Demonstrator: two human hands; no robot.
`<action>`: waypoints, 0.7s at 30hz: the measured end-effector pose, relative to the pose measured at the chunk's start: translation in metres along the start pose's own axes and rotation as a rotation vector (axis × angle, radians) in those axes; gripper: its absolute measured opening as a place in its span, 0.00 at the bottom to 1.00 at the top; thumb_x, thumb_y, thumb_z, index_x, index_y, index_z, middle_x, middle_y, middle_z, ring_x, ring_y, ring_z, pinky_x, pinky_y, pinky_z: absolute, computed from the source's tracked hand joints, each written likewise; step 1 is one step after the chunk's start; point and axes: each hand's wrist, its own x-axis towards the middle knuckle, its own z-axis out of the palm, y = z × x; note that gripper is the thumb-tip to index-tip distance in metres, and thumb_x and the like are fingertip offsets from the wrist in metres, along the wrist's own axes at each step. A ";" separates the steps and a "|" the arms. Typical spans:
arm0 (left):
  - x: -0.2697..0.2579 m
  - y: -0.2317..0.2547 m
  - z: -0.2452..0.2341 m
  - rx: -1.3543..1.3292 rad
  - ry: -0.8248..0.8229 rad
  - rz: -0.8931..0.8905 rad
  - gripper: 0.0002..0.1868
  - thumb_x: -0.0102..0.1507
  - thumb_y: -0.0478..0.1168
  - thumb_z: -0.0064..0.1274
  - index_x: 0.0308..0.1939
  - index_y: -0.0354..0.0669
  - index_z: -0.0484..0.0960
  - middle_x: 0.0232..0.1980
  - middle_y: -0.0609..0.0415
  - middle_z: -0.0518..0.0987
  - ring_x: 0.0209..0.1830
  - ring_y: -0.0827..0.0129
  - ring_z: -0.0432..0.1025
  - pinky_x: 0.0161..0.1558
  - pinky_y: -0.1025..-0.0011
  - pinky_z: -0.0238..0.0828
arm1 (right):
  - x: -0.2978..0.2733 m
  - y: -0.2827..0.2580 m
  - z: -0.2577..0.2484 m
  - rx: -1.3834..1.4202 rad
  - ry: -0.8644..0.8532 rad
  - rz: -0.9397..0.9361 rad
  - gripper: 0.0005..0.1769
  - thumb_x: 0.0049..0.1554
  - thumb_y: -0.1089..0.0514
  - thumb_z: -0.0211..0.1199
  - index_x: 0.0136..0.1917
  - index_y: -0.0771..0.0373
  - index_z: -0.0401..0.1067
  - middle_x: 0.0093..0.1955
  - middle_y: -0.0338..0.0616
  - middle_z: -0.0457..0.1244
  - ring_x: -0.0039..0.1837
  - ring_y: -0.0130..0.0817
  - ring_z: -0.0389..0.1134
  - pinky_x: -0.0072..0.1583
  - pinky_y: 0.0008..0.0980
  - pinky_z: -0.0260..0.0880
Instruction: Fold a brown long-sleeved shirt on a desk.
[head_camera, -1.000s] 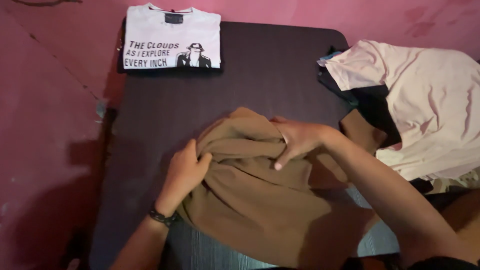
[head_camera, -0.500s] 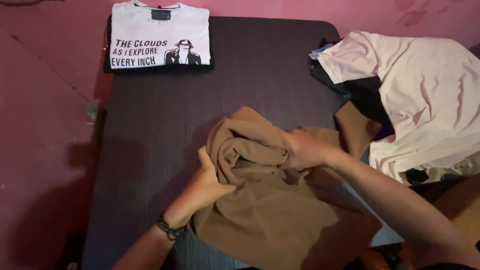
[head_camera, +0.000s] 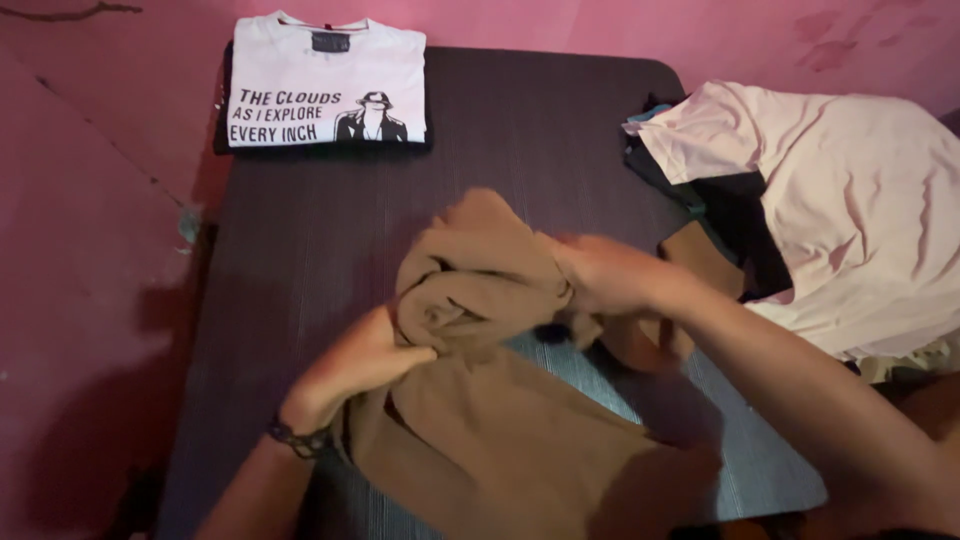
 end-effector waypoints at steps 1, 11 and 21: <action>0.014 -0.016 -0.006 0.000 0.004 0.003 0.26 0.54 0.38 0.55 0.57 0.49 0.85 0.57 0.60 0.87 0.56 0.73 0.79 0.52 0.75 0.77 | 0.011 0.018 -0.005 -0.004 0.003 -0.002 0.27 0.48 0.55 0.64 0.60 0.48 0.60 0.52 0.40 0.68 0.48 0.38 0.72 0.47 0.39 0.69; 0.032 0.054 -0.074 0.424 0.545 0.430 0.46 0.47 0.34 0.58 0.71 0.48 0.61 0.63 0.43 0.75 0.57 0.38 0.72 0.48 0.50 0.69 | 0.038 0.032 -0.122 -1.048 1.028 -0.430 0.11 0.57 0.61 0.66 0.48 0.68 0.67 0.46 0.55 0.59 0.42 0.53 0.62 0.44 0.48 0.60; 0.038 -0.031 0.012 1.091 0.465 0.575 0.32 0.54 0.40 0.60 0.63 0.51 0.74 0.46 0.47 0.75 0.46 0.51 0.72 0.42 0.56 0.72 | 0.047 0.158 0.055 -0.860 0.634 -0.316 0.48 0.28 0.36 0.77 0.55 0.64 0.64 0.51 0.59 0.58 0.57 0.59 0.60 0.60 0.59 0.57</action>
